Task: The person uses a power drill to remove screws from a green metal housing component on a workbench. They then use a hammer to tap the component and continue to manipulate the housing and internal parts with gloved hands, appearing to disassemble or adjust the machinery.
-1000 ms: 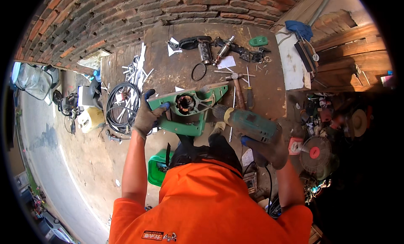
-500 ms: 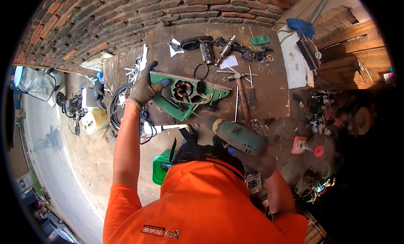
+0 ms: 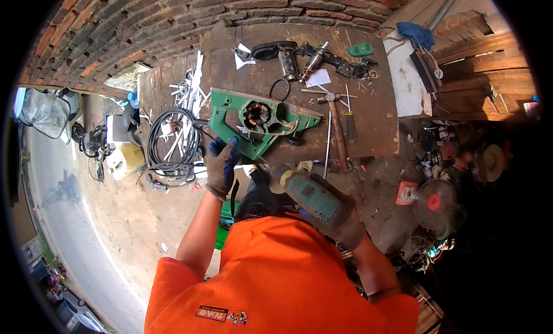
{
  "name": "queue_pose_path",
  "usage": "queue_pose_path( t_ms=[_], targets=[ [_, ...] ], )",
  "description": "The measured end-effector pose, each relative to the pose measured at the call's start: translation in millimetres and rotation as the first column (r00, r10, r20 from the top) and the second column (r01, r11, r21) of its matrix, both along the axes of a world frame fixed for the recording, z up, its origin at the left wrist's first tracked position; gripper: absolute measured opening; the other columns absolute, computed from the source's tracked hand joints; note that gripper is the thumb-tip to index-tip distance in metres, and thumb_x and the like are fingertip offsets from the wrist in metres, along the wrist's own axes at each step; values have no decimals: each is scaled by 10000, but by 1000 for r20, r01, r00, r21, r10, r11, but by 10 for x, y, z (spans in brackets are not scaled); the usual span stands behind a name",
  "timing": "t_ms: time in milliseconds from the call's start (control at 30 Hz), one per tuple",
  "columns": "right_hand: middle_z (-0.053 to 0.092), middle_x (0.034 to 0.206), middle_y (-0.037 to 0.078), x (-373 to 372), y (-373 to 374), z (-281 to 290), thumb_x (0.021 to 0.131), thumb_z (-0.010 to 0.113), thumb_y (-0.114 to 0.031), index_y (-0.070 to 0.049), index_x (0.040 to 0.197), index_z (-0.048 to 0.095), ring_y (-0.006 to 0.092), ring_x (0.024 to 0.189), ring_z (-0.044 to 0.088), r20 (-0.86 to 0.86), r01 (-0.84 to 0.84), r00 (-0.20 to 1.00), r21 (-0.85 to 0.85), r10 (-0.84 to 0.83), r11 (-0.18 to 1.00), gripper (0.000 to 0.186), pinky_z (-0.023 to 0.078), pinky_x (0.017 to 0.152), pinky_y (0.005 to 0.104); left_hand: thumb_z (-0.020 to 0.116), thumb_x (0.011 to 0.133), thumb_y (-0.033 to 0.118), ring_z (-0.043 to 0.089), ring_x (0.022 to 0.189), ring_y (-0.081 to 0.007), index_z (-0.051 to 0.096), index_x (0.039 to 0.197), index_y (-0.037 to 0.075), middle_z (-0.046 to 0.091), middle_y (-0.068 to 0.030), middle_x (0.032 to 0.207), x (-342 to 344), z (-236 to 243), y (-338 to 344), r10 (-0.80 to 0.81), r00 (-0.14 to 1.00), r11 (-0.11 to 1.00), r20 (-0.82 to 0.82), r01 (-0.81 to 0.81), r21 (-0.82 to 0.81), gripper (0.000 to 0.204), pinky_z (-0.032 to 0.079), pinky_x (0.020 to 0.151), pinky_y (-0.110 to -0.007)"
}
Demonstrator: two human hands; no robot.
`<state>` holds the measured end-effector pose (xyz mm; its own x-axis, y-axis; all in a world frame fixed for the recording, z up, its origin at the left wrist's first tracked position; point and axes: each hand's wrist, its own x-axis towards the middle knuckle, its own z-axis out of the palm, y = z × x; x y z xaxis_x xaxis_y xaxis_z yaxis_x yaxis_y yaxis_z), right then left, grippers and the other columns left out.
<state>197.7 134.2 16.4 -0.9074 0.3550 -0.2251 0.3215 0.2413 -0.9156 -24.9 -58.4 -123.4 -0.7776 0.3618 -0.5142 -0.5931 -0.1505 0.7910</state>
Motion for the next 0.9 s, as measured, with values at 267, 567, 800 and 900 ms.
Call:
queue_pose_path(
  t_ms=[267,567,800,900],
  targets=[
    [720,1133,145,71,-210,-115,787,833,-132,39,1364,520,223,1006,719,-10,-6,1000,153,7,988,679,569,864,325,662,848,35,579,1145,-377,512,1350,-15,635,-192,1210,170,-179,36,-189,841,982,-507,150,-116,526,512,914,-431],
    [722,1129,143,-4,-350,6,789,824,-135,44,1343,542,176,1001,710,91,159,983,17,-160,987,646,554,873,314,610,896,76,663,990,-350,560,1301,14,667,-162,1178,40,-273,212,-465,337,884,-819,131,-448,412,533,866,-381],
    [726,1119,128,-3,-414,6,801,809,-108,50,1368,519,137,994,698,86,217,974,-78,-210,973,656,543,880,295,572,971,116,672,916,-241,551,1348,36,686,-93,1105,94,-855,253,-330,791,944,-516,267,-194,386,546,805,-338],
    [727,1112,129,-21,-447,32,798,803,-78,55,1373,511,133,982,701,87,256,966,-161,-245,953,659,546,874,293,614,995,224,657,900,-140,621,1247,28,685,-41,1069,110,-451,360,-127,983,976,-133,148,163,319,546,781,-292]
  ],
)
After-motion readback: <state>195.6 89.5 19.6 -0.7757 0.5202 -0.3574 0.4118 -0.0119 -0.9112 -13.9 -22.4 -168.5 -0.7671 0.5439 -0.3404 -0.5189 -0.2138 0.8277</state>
